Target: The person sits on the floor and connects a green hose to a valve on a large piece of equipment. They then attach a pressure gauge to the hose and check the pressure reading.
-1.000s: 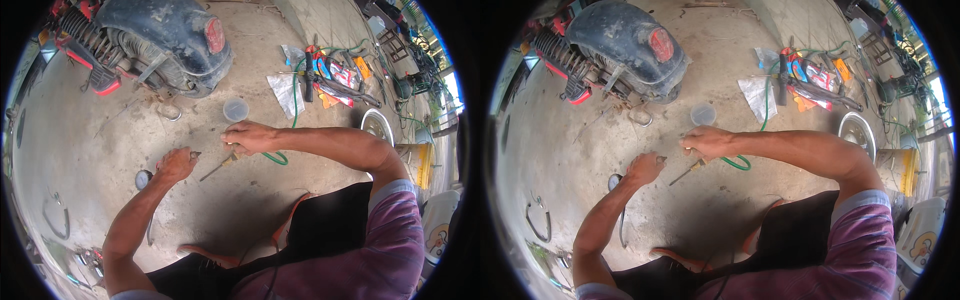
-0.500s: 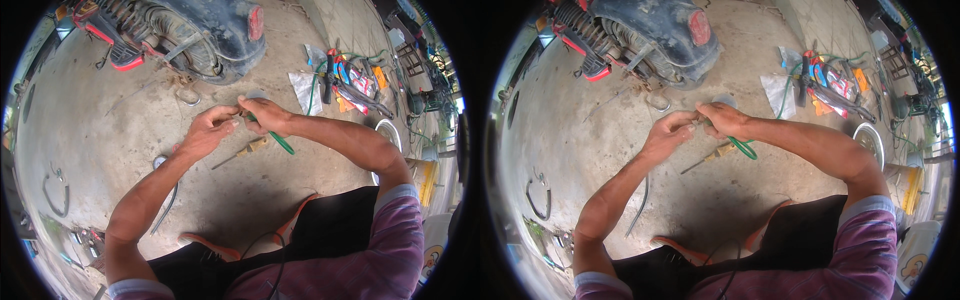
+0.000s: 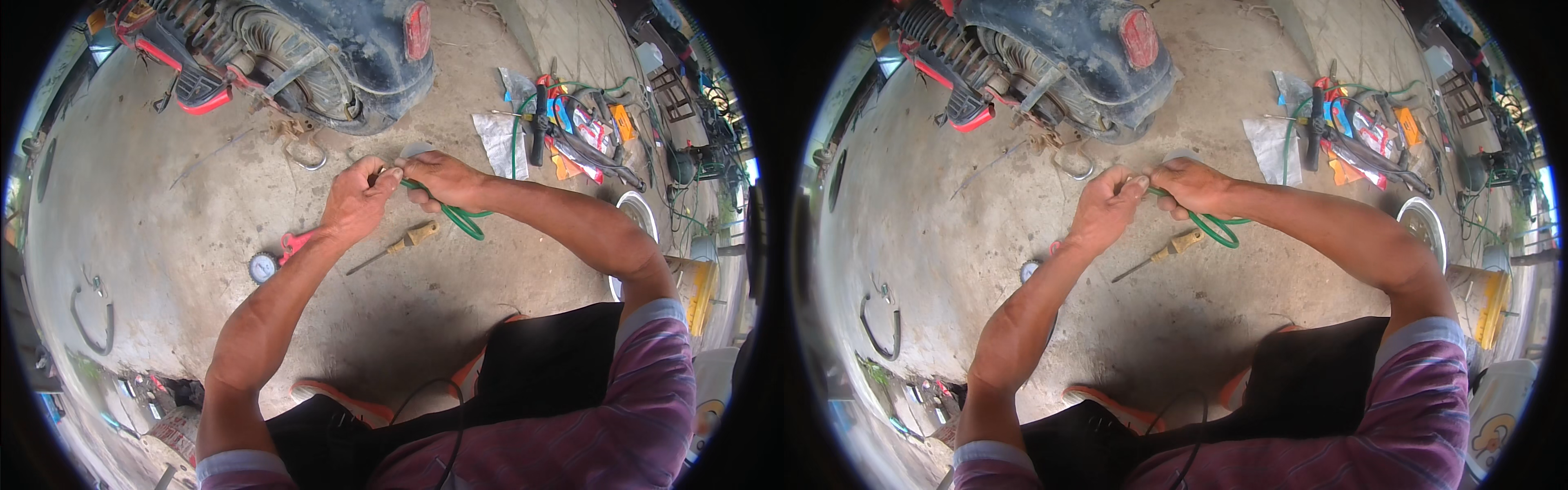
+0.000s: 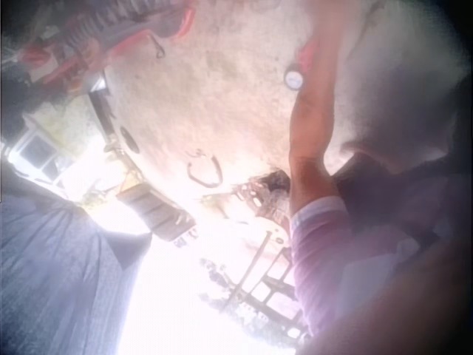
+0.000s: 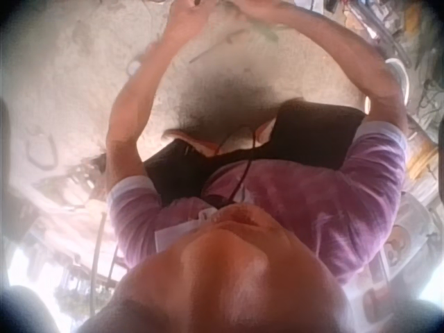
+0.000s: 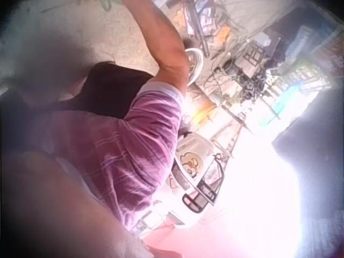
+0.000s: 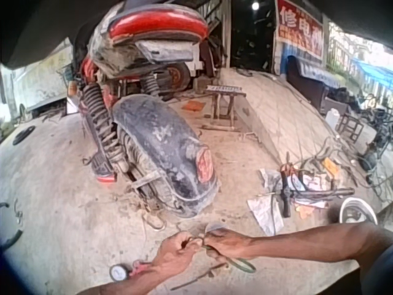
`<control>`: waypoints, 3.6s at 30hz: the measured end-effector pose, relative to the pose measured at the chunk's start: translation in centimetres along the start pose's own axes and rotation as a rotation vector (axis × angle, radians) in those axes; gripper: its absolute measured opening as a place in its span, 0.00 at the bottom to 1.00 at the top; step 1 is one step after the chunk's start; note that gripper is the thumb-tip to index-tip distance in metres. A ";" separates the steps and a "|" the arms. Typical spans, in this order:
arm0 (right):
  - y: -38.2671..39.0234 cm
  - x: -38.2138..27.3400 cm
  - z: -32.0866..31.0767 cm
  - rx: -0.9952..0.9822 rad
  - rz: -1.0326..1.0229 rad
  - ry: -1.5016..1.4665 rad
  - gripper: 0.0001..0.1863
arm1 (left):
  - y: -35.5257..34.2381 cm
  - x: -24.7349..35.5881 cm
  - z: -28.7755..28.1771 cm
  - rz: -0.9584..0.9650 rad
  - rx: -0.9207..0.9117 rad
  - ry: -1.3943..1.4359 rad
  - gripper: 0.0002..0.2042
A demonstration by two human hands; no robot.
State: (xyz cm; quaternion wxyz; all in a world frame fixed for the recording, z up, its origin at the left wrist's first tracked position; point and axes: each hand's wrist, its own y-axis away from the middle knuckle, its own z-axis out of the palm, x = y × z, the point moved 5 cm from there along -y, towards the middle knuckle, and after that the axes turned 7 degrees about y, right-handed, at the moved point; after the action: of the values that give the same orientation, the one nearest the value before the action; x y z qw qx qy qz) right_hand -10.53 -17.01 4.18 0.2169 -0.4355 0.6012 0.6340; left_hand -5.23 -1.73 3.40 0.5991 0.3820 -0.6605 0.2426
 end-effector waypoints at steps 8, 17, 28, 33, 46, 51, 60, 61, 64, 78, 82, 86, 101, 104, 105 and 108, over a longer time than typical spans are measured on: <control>-0.1 -0.2 -2.0 -0.037 -0.067 -0.033 0.25 | -1.8 0.7 -4.4 -0.131 0.120 0.343 0.13; -0.5 -0.6 0.6 0.077 -0.140 -0.159 0.20 | -2.9 0.0 -3.4 0.062 0.195 0.944 0.13; -0.4 -0.8 0.7 0.124 -0.189 0.069 0.24 | -2.3 -1.7 -1.3 0.063 0.205 1.188 0.12; -0.5 -0.6 1.5 -0.080 -0.137 -0.005 0.24 | -2.1 -2.7 -1.6 -0.040 0.074 1.227 0.16; -0.4 -3.0 -0.9 0.420 -0.387 0.534 0.21 | -1.6 -1.5 -2.7 -0.153 0.349 0.849 0.20; 0.6 -4.2 -0.7 0.441 -0.468 0.649 0.19 | -2.0 -2.1 -3.5 -0.106 0.377 0.736 0.18; 0.6 -3.5 -1.4 0.350 -0.379 0.518 0.21 | -1.9 -2.6 -2.9 -0.007 0.200 0.887 0.10; 0.5 -3.2 -1.5 0.319 -0.341 0.458 0.21 | -1.9 -2.3 -2.8 0.020 0.169 0.854 0.09; 0.3 -1.6 -1.2 0.150 -0.071 0.272 0.20 | -1.6 -1.6 -2.7 0.086 0.084 0.721 0.07; -0.2 -1.3 0.6 0.085 -0.100 -0.260 0.20 | -1.7 -0.2 -2.1 -0.075 0.083 0.790 0.16; -2.2 -0.1 2.3 0.065 -0.084 -0.136 0.24 | -1.7 -0.5 -1.9 -0.109 0.173 0.883 0.16; -2.4 -0.8 2.6 0.119 -0.117 -0.060 0.26 | -2.5 -1.4 -2.7 -0.216 0.199 0.793 0.16; -7.2 -0.3 2.5 0.292 -0.181 -0.261 0.21 | -4.9 -2.7 -3.3 -0.247 0.118 0.708 0.14; -7.3 -0.4 2.7 0.274 -0.172 -0.342 0.19 | -5.1 -2.6 -4.2 -0.236 0.174 0.548 0.13; -7.2 -0.3 2.7 0.297 -0.156 -0.347 0.19 | -5.3 -2.5 -4.7 -0.229 0.197 0.474 0.13; -6.5 -1.1 3.1 0.330 -0.128 -0.356 0.18 | -6.3 -2.6 -6.2 -0.210 0.200 0.542 0.15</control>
State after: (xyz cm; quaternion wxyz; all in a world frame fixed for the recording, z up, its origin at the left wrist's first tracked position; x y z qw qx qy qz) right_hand -5.64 -12.63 0.99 0.4271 -0.3130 0.6201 0.5789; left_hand 3.51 -0.02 1.06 0.7346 0.4268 -0.4063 0.3362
